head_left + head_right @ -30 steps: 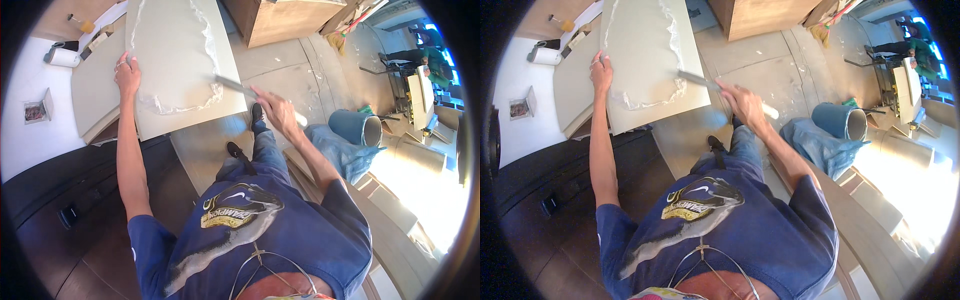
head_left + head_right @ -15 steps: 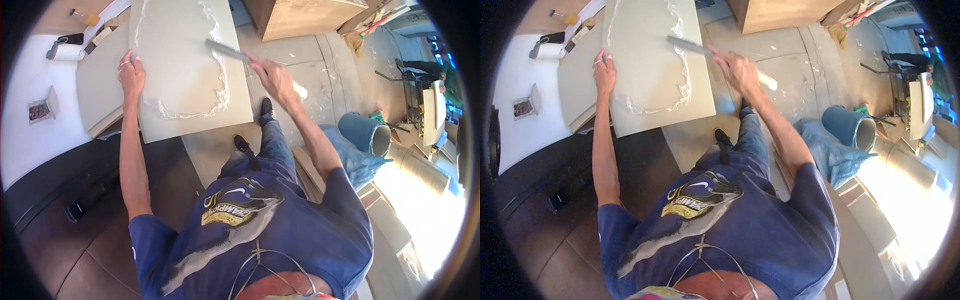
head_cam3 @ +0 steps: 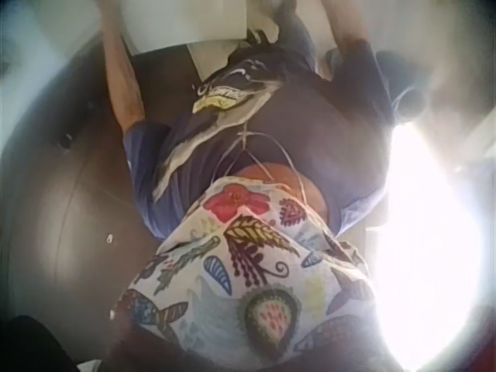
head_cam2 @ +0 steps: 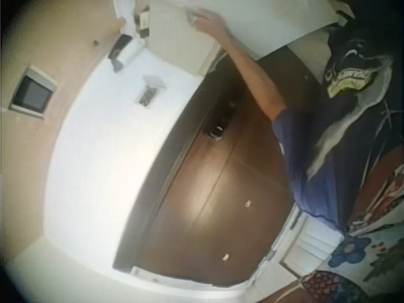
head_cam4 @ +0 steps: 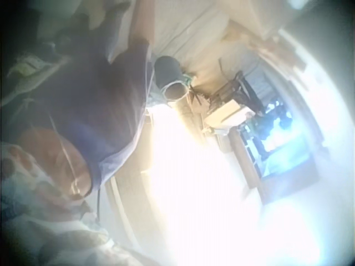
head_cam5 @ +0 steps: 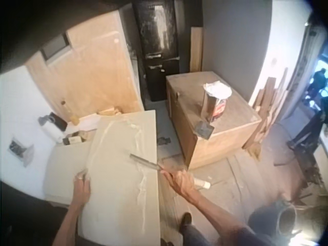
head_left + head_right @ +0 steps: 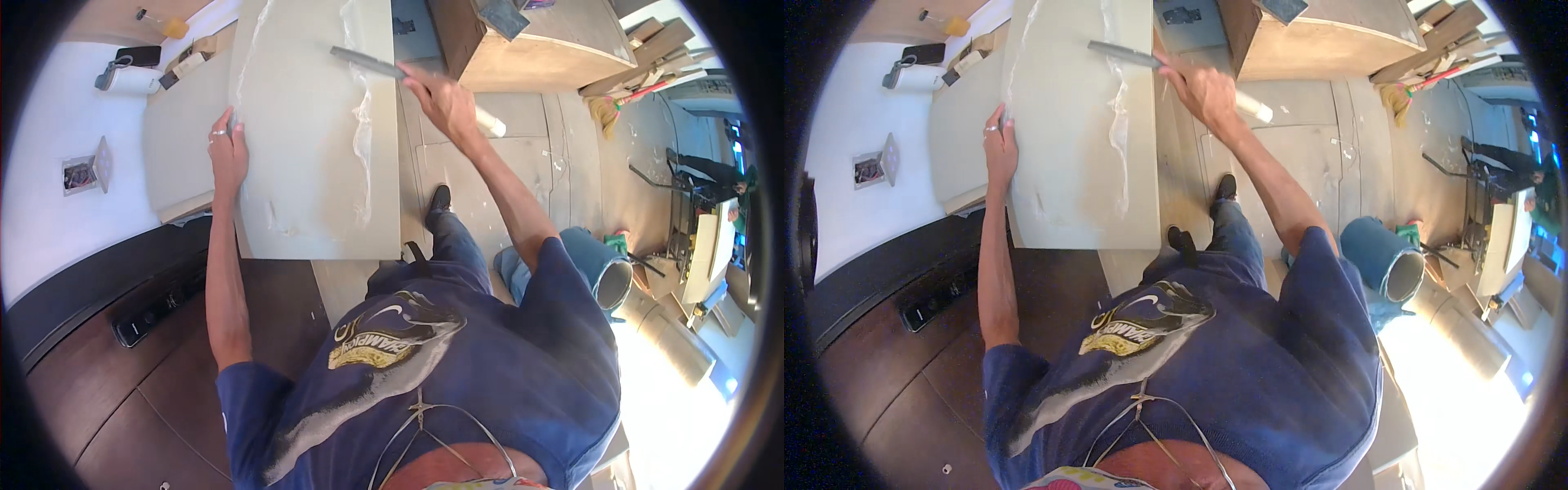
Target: The person spreads a white adhesive substance onto a rectangular panel using a putty knife and a sanding block.
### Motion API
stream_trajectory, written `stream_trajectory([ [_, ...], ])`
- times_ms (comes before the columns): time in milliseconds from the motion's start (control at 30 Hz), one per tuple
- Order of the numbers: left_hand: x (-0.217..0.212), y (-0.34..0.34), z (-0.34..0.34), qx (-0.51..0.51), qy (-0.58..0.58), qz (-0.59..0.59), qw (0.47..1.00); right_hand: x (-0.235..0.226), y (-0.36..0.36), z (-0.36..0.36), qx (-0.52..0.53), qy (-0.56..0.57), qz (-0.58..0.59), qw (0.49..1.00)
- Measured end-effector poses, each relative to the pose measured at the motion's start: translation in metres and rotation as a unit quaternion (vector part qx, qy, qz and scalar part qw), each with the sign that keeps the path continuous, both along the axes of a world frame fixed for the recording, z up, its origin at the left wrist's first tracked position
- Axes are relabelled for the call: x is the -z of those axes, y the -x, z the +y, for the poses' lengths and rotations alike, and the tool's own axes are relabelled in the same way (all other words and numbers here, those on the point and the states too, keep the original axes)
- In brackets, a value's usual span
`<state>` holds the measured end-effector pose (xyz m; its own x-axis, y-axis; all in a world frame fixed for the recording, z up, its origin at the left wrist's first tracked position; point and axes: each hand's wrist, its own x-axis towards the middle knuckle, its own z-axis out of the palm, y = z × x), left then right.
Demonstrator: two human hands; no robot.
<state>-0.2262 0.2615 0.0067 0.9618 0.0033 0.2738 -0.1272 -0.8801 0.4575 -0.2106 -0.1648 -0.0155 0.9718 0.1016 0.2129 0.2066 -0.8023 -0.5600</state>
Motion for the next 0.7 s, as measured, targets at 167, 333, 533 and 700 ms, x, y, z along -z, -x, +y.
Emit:
stream_trajectory([
  [167, -0.005, 0.008, 0.003, -0.018, 0.001, 0.021, 1.000, 0.026, 0.045, -0.017, -0.037, -0.081, 0.032, 0.995],
  [333, -0.012, -0.003, -0.008, -0.006, 0.011, 0.013, 1.000, 0.018, -0.095, -0.014, 0.011, -0.015, 0.018, 1.000],
  [533, -0.016, 0.006, -0.010, -0.041, 0.011, 0.037, 0.998, 0.013, -0.062, -0.028, -0.044, -0.048, 0.007, 0.998],
  [700, -0.014, -0.005, -0.015, -0.028, 0.017, 0.034, 0.999, -0.008, -0.163, -0.019, -0.012, -0.044, -0.043, 0.998],
])
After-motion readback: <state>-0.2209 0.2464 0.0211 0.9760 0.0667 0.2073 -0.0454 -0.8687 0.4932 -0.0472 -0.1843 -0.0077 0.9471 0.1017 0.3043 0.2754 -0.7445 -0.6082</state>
